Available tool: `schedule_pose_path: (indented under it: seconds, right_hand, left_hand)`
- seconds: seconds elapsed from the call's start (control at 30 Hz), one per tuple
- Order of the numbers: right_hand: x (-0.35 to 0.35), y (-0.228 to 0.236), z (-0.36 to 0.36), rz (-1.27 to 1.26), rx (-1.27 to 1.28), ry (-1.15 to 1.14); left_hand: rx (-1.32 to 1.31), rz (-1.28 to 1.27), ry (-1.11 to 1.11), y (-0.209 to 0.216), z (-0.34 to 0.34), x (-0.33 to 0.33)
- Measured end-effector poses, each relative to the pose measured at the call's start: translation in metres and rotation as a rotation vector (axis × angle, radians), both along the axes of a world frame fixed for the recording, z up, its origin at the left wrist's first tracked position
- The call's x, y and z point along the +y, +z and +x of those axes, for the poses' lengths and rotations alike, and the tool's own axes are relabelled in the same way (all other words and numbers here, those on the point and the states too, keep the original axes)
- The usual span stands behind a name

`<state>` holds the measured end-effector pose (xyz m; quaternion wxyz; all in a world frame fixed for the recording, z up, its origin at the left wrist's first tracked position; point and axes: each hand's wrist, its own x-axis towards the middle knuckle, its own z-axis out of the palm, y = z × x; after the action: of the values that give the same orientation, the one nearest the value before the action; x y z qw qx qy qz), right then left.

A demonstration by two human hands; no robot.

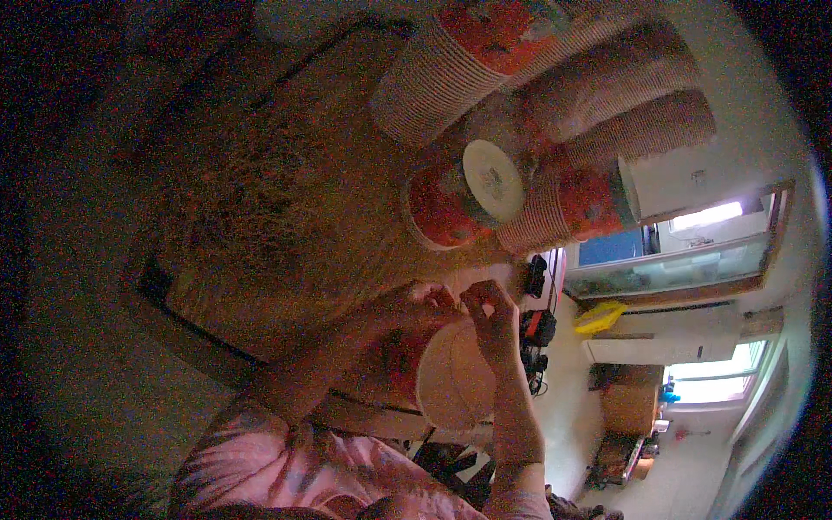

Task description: Threading string through paper cups and organizing them on a table.

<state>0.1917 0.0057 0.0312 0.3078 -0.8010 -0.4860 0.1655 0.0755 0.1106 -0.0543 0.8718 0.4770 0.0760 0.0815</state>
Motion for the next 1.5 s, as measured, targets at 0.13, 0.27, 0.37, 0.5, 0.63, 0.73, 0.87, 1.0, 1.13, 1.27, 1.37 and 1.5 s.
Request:
schedule_pose_path:
  seconds: [0.13, 0.27, 0.37, 0.5, 0.63, 0.73, 0.87, 1.0, 1.13, 1.27, 1.37, 1.5]
  right_hand:
    - [-0.003, 0.008, 0.0, 0.053, 0.047, 0.021]
    - [-0.028, 0.021, 0.019, 0.2, 0.397, 0.032]
    - [-0.057, 0.06, -0.002, 0.114, 0.671, -0.076]
    - [-0.111, 0.085, -0.011, 0.176, 0.397, -0.011]
    - [-0.174, 0.059, 0.005, 0.402, 0.248, -0.071]
    - [-0.204, 0.046, 0.007, 0.335, 0.293, -0.269]
    - [-0.229, 0.008, 0.019, 0.581, 0.554, -0.195]
    - [-0.233, 0.001, 0.015, 0.728, 0.753, -0.144]
    - [-0.241, -0.008, 0.033, 0.752, 0.638, -0.193]
    - [-0.238, -0.011, 0.038, 0.732, 0.6, -0.238]
    - [-0.232, -0.009, 0.038, 0.648, 0.632, -0.109]
    - [-0.234, -0.004, 0.043, 0.554, 0.653, -0.06]
  left_hand:
    - [-0.057, 0.229, 0.082, 0.007, -0.003, 0.002]
    - [0.057, 0.668, 0.272, 0.025, -0.001, -0.017]
    - [0.198, 1.046, 0.443, 0.031, -0.004, -0.037]
    - [0.234, 1.051, 0.587, 0.031, -0.007, -0.054]
    - [0.079, 1.129, 0.663, 0.065, -0.037, -0.086]
    - [-0.052, 1.346, 0.693, 0.073, -0.049, -0.109]
    - [-0.112, 1.512, 0.678, 0.085, -0.059, -0.14]
    - [-0.223, 1.569, 0.604, 0.092, -0.049, -0.158]
    - [-0.33, 1.669, 0.512, 0.087, -0.037, -0.173]
    - [-0.374, 1.727, 0.505, 0.091, -0.03, -0.188]
    - [-0.351, 1.772, 0.581, 0.096, -0.031, -0.188]
    - [-0.354, 1.694, 0.639, 0.094, -0.035, -0.188]
